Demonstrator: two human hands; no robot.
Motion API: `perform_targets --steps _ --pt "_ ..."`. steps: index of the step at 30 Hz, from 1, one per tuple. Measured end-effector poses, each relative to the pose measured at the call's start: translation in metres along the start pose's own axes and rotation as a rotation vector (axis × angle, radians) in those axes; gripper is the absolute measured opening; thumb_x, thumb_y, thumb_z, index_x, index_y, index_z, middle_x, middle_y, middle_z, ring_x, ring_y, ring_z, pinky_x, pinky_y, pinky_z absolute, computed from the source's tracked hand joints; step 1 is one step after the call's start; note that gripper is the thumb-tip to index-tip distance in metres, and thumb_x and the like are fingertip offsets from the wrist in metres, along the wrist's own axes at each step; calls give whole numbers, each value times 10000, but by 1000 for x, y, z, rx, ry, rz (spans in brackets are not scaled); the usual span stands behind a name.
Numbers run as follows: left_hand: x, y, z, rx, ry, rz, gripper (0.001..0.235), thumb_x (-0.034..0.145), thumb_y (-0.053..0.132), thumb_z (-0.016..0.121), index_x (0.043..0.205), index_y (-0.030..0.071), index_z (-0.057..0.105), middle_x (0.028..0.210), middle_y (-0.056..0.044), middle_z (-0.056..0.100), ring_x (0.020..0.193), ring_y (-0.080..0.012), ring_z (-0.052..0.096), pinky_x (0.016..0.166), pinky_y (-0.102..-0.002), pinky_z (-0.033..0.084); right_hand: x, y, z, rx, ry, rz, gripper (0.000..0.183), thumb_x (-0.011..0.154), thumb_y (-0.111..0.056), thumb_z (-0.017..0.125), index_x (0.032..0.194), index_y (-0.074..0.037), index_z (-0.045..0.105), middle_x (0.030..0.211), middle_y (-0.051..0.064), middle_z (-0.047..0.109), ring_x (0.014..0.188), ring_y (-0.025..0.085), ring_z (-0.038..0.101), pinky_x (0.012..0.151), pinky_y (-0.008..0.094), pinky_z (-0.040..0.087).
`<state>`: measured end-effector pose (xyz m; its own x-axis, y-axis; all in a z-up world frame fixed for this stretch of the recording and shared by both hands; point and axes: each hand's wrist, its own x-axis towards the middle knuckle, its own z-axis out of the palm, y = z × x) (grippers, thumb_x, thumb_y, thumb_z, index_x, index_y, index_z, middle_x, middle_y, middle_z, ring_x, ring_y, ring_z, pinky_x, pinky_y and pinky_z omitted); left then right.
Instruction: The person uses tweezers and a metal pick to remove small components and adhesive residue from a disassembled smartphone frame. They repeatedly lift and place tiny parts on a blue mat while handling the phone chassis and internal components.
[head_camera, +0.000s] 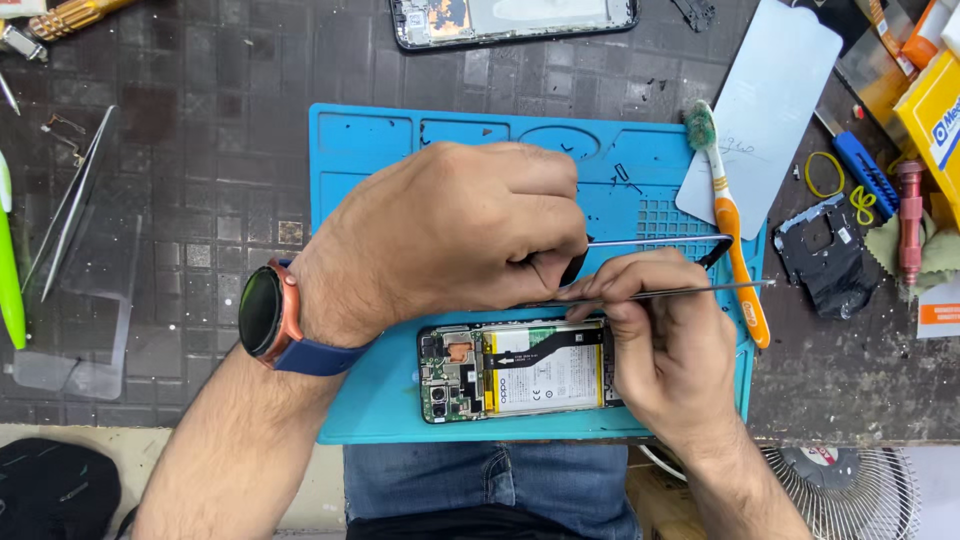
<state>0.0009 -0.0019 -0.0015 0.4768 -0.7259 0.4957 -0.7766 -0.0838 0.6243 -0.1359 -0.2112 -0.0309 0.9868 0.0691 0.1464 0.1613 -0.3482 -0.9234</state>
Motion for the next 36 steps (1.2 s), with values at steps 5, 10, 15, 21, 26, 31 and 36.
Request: perform_targets --steps 5,10,15,21,26,31,36 --pt "-1 1 -1 -9 2 -6 156 853 88 771 798 73 626 810 -33 582 758 -213 630 639 -343 528 1 0 0 7 -7 8 91 1073 52 502 1137 7 457 1091 161 596 1008 222 723 864 322 671" --pt "0 1 -1 -8 1 4 161 853 94 780 801 75 628 799 -36 573 758 -220 627 646 -352 529 2 -1 0 -33 -12 -20 99 1065 66 505 1138 14 463 1096 166 596 975 211 714 861 315 663" --pt "0 1 -1 -13 -5 -6 168 840 89 780 789 77 621 799 -28 579 756 -212 629 639 -342 530 4 -3 0 -92 -28 -56 94 1065 68 502 1126 15 452 1078 158 606 962 201 723 854 302 664" --pt "0 2 -1 -19 -5 -9 163 832 73 771 780 75 616 793 -24 578 741 -201 627 622 -331 531 4 0 -2 -120 -30 -65 98 1059 72 507 1121 17 455 1075 158 606 948 190 727 829 288 670" --pt "1 1 -1 -6 3 12 154 831 75 769 783 70 623 791 -34 578 730 -211 625 620 -340 529 3 2 1 -80 -13 -38 91 1059 62 504 1120 8 463 1078 162 618 897 185 727 794 297 650" --pt "1 2 -1 -3 4 7 114 824 84 771 806 67 659 797 -40 599 716 -214 633 616 -346 533 5 1 2 -32 3 -50 58 1085 13 487 1131 3 453 1074 155 602 976 219 740 807 306 679" --pt "2 3 1 -1 9 1 81 833 86 770 821 71 692 806 -42 633 712 -220 660 604 -343 538 3 4 2 87 43 8 75 1097 -30 483 1148 2 439 1077 143 582 990 229 740 803 318 677"
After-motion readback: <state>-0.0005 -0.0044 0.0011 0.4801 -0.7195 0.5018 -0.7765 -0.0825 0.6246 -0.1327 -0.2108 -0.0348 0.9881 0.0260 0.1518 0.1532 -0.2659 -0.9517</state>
